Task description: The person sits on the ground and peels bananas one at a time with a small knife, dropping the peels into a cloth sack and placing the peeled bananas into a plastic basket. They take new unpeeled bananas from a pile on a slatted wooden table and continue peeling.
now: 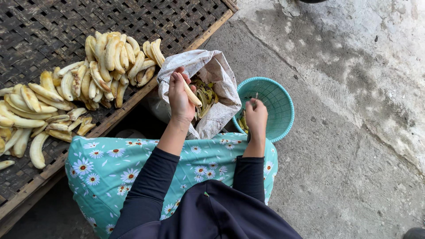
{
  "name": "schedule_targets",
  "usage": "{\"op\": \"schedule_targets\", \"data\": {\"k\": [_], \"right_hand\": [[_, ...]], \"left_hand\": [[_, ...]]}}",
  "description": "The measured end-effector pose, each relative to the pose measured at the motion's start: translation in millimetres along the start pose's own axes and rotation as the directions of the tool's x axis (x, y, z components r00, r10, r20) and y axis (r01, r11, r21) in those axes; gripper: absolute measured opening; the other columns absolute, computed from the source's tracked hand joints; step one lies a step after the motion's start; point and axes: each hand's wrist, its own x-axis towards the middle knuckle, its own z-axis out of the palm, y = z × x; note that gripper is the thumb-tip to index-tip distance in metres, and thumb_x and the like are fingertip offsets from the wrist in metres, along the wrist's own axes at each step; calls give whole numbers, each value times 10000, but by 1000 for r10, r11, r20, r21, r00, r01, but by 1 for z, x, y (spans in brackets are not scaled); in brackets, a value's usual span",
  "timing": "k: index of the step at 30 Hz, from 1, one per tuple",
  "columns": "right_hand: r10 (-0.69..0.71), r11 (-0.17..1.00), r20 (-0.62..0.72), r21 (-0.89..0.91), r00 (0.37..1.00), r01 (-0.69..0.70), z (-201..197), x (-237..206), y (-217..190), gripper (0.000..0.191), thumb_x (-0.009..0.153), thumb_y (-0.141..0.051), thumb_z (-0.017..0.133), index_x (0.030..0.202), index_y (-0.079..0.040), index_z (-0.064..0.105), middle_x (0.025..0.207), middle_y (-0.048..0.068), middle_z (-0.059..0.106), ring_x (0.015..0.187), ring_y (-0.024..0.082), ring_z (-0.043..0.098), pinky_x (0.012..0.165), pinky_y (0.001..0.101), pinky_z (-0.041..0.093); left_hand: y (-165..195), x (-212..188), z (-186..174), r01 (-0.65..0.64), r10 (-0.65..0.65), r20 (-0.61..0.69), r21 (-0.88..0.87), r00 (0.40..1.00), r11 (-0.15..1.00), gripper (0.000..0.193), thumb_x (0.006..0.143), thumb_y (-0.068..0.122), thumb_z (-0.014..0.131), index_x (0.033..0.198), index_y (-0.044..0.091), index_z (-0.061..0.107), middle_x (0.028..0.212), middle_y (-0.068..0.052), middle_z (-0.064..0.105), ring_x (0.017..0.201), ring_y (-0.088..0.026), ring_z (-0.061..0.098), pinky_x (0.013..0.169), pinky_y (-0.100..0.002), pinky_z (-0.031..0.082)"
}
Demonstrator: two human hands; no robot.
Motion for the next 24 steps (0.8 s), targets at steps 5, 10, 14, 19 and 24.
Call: {"op": "schedule_targets", "data": {"k": [5, 10, 14, 19, 24], "right_hand": [[-310, 797, 264, 596, 913, 98, 0, -55, -57, 686, 1066, -507, 403, 1608, -89, 357, 788, -35, 533, 592, 29, 485, 494, 191, 438], [-592, 631, 454, 775, 666, 33, 22, -121, -107, 779, 1064, -544, 432, 1679, -125, 200, 920, -50, 431, 679, 29, 390, 560, 179, 343], [-568, 697, 508, 716, 647, 50, 24, -127, -115, 720, 1106, -474, 429, 1674, -75, 237, 914, -58, 420, 699, 44, 375, 610, 194, 349], [-647, 697, 431, 669, 629, 258, 28, -125, -107, 626, 1151, -409, 430, 1661, -63, 319, 938, -55, 448, 799, 69, 399, 743, 209, 391], [-626, 715, 421, 647, 657, 266, 33, -122, -101, 593, 1131, -361, 448, 1639, -70, 353, 953, -46, 431, 799, 77, 380, 736, 207, 377]], "left_hand": [[-9, -6, 14, 67, -71, -29, -105, 997, 992, 226, 1077, 349, 449, 1200, 180, 535, 1010, 49, 538, 888, -72, 525, 768, -288, 521], [-3, 4, 21, -70, 84, 52, -218, 995, 974, 215, 1127, 349, 435, 1164, 157, 525, 973, 22, 521, 867, -102, 494, 743, -302, 487], [15, 7, 21, -90, 98, 58, -121, 994, 989, 232, 1133, 335, 410, 1176, 145, 537, 947, 20, 517, 870, -94, 489, 756, -297, 492], [29, 2, 29, -116, 119, 60, -42, 991, 992, 241, 1131, 315, 402, 1183, 126, 543, 943, 21, 517, 855, -84, 484, 725, -277, 476], [36, 0, 35, -168, 176, 128, -67, 976, 983, 226, 1142, 302, 410, 1179, 118, 536, 940, 24, 505, 790, -81, 449, 649, -250, 404]]}}
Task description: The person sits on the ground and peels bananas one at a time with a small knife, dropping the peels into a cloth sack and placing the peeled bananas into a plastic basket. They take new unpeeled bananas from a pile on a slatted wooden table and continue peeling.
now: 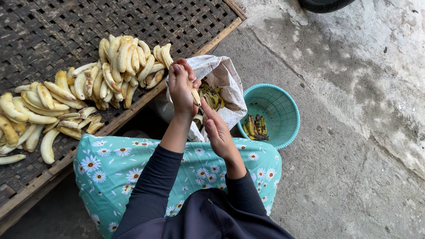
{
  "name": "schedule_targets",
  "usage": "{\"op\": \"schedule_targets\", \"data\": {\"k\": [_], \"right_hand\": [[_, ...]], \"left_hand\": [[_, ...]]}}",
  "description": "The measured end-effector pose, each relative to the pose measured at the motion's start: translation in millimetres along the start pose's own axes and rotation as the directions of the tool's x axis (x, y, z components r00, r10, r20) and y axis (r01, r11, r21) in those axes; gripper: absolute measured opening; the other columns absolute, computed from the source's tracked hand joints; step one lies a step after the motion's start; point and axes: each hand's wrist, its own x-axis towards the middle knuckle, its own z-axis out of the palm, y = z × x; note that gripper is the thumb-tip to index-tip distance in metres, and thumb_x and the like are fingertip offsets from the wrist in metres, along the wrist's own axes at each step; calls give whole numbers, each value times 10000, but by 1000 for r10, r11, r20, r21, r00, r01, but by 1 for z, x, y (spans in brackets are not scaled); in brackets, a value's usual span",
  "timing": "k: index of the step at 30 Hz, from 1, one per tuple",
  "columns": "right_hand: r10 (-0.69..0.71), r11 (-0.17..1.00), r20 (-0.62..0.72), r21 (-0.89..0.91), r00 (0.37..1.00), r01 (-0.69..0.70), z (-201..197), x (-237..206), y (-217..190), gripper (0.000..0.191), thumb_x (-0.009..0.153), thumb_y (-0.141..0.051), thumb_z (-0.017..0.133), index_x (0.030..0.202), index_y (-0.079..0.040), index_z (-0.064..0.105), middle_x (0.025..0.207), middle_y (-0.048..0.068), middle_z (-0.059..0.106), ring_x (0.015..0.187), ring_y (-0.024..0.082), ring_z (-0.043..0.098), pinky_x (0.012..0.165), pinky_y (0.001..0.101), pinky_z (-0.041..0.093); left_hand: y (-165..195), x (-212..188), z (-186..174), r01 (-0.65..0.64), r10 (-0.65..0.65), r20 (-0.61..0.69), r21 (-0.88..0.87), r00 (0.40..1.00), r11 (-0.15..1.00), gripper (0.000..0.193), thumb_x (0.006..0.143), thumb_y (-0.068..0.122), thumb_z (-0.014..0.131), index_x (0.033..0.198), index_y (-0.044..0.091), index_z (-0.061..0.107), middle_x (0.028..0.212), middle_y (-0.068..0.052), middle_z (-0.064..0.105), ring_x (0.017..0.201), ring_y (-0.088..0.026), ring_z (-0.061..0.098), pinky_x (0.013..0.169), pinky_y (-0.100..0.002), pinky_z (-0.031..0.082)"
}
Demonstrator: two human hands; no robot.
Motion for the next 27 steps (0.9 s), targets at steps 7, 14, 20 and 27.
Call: {"op": "schedule_targets", "data": {"k": [7, 14, 20, 27], "right_hand": [[-71, 991, -24, -115, 997, 68, -1, 1, -1, 554, 1141, -341, 442, 1616, -63, 387, 1038, -21, 494, 838, 103, 406, 798, 218, 405], [-155, 984, -32, -94, 987, 152, -2, 7, 1, 575, 1151, -347, 408, 1616, -15, 346, 1609, 152, 457, 1421, 234, 469, 1209, 339, 328], [-169, 981, -70, -111, 983, 161, -3, 9, 10, 557, 1152, -320, 405, 1603, 5, 364, 1654, 180, 413, 1551, 297, 384, 1286, 393, 264], [-155, 974, -128, -183, 980, 131, 2, 11, 12, 495, 1126, -174, 404, 1595, -16, 391, 1618, 185, 463, 1510, 293, 446, 1268, 387, 304]], "left_hand": [[3, -10, 7, 31, -31, 2, -2, 1000, 1000, 223, 1147, 308, 392, 1138, 119, 512, 964, 18, 503, 787, -79, 460, 772, -288, 476], [-4, -22, 15, 66, -60, 89, -70, 994, 995, 217, 1156, 290, 416, 1149, 92, 503, 964, -28, 514, 832, -144, 523, 1137, -390, 503], [-7, -36, 18, 164, -159, 69, -74, 985, 984, 259, 1147, 296, 369, 1115, 82, 513, 965, -46, 559, 993, -224, 652, 995, -371, 507], [-9, -53, 19, 184, -180, 38, -129, 983, 974, 264, 1159, 242, 352, 1089, 59, 529, 922, -76, 585, 1121, -290, 667, 1073, -390, 494]]}}
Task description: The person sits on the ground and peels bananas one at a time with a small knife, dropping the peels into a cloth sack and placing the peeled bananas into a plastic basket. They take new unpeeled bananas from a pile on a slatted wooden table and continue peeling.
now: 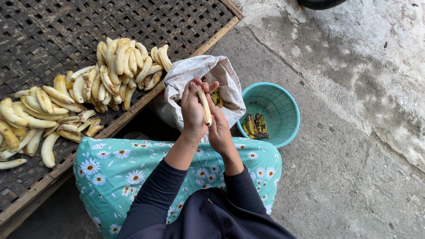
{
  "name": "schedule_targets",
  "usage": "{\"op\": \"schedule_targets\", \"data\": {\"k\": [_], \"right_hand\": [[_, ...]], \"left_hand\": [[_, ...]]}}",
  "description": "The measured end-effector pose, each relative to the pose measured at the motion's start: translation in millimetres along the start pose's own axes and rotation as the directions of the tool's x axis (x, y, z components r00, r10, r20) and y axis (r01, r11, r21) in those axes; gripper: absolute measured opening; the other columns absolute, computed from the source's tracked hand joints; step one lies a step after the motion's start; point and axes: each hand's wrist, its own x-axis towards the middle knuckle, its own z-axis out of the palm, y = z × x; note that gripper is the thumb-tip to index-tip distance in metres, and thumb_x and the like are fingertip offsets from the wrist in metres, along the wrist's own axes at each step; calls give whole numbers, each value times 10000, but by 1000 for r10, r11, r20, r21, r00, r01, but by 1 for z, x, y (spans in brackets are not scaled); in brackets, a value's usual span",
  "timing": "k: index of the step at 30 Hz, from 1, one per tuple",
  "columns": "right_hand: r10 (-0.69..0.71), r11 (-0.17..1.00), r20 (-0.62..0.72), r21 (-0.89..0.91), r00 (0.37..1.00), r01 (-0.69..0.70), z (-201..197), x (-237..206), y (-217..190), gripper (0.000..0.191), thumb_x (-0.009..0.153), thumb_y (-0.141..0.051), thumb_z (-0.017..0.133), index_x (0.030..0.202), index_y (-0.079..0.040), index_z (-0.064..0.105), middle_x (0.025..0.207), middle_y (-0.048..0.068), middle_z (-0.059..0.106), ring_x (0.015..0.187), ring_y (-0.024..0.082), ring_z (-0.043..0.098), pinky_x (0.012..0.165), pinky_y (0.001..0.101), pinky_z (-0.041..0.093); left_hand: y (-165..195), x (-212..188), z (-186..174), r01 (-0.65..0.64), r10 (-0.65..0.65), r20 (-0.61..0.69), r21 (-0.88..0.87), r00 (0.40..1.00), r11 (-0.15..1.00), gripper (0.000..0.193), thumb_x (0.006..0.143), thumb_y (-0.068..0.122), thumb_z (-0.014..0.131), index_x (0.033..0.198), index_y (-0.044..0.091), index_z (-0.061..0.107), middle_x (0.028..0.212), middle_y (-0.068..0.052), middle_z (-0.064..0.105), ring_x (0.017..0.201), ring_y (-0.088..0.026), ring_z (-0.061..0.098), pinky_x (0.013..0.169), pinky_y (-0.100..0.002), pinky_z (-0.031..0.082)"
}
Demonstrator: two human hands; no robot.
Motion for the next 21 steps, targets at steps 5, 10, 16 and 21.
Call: {"op": "schedule_targets", "data": {"k": [5, 10, 16, 21], "right_hand": [[21, 1000, 16, 0, 1000, -21, 1, 3, -3, 516, 1091, -129, 442, 1601, -69, 392, 1547, 165, 503, 1407, 285, 517, 1200, 378, 357], [248, 867, -28, -440, 968, -235, -2, 8, -7, 511, 1076, -170, 521, 1584, -217, 491, 1053, 130, 625, 944, 309, 669, 844, 386, 547], [75, 618, -159, -768, 984, -171, -10, 11, -11, 774, 919, -219, 713, 1591, -182, 332, 1041, 158, 600, 832, 359, 644, 610, 451, 520], [106, 617, -411, -687, 905, -384, -61, 6, 3, 793, 967, -150, 703, 1631, -186, 272, 1055, 153, 602, 836, 305, 638, 715, 416, 522]], "left_hand": [[-4, -11, -14, -19, 20, -14, 74, 1000, 997, 268, 1146, 208, 345, 1113, 34, 545, 1016, -123, 644, 1295, -285, 612, 1150, -406, 445], [-5, -6, -35, 105, -98, -56, 144, 994, 984, 351, 1104, 257, 358, 1261, 13, 554, 1269, -137, 691, 1290, -243, 581, 1119, -362, 451], [4, 23, -68, 346, -363, -93, 584, 927, 735, 418, 982, 18, 614, 1386, 9, 504, 1160, -176, 700, 992, -184, 687, 795, -287, 584], [42, 110, -104, 236, 12, -238, 969, 971, 70, 492, 1004, 99, 582, 1455, 60, 387, 1119, -191, 706, 843, -224, 738, 653, -338, 629]]}}
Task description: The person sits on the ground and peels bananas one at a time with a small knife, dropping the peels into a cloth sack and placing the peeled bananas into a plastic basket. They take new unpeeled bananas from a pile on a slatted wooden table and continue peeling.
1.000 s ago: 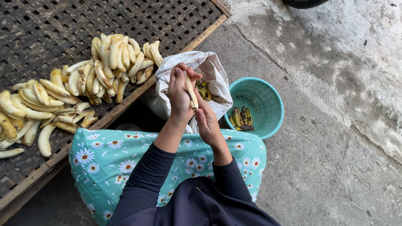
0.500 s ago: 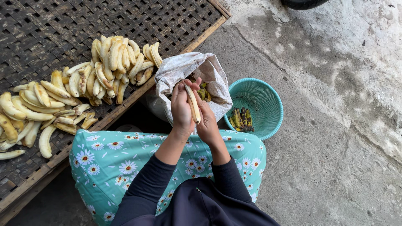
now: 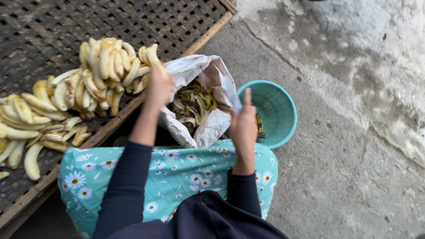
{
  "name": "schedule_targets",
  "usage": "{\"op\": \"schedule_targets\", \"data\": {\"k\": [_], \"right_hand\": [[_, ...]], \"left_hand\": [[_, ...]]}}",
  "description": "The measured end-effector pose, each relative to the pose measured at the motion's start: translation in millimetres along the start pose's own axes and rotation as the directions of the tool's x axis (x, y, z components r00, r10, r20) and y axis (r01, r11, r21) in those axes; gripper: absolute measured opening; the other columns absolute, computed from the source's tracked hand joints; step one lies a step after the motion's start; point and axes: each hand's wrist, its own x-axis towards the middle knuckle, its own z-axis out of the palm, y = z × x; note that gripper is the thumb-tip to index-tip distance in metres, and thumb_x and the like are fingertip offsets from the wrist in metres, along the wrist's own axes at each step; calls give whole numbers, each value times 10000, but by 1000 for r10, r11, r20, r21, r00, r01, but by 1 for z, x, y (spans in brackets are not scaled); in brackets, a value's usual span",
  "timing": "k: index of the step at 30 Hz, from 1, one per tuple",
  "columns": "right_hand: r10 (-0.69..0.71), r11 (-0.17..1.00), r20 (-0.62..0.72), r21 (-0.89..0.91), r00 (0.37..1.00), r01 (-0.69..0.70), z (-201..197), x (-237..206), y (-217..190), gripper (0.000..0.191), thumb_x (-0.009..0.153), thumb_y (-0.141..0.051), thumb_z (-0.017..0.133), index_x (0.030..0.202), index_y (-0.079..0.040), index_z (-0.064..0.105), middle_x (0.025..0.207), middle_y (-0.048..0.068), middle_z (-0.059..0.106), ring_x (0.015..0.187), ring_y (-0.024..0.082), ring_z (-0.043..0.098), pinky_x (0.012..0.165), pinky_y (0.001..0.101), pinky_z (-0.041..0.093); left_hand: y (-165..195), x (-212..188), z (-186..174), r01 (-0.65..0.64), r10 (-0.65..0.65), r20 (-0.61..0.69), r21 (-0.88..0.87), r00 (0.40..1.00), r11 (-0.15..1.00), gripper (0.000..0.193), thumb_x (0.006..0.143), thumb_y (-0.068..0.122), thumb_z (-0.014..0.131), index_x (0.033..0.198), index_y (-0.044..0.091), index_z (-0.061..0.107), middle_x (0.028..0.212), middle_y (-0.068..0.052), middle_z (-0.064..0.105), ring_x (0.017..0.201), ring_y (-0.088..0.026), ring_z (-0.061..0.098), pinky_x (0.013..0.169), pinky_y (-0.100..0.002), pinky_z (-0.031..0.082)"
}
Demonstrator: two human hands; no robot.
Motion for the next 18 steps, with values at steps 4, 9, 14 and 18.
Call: {"op": "schedule_targets", "data": {"k": [4, 9, 14, 18], "right_hand": [[87, 963, -160, 265, 983, -43, -38, 7, 60, 774, 1061, -93, 651, 1681, -182, 195, 1120, 101, 593, 892, 214, 580, 809, 350, 538], [458, 826, -289, 489, 840, -282, -87, -14, 116, 726, 1137, -115, 607, 1704, -206, 162, 1047, 56, 558, 743, 98, 496, 650, 276, 465], [640, 703, -389, 644, 663, -301, -105, -28, 153, 695, 1137, -128, 562, 1677, -214, 133, 1062, 46, 561, 667, 74, 509, 502, 265, 496], [695, 610, -369, 757, 617, -234, -99, -34, 178, 662, 1117, -118, 538, 1656, -210, 164, 1045, 66, 584, 674, 72, 518, 506, 266, 525]], "left_hand": [[2, 82, -37, -8, 183, -247, 574, 952, 819, 436, 1038, 100, 607, 1437, 102, 431, 1265, -245, 663, 1147, -449, 646, 911, -577, 516], [31, 89, 17, -106, 860, -146, 969, 488, 225, 944, 823, 513, 765, 1510, 44, 320, 1371, -246, 584, 1219, -356, 620, 918, -476, 542], [65, 8, 225, -760, 727, 271, 402, 631, 510, 371, 876, 73, 781, 1178, 61, 566, 1096, -152, 633, 1054, -339, 673, 899, -419, 577], [18, -66, 342, -474, 256, 580, 261, 774, 841, 632, 777, 245, 880, 1243, -20, 545, 1242, -247, 598, 1178, -411, 592, 983, -482, 506]]}}
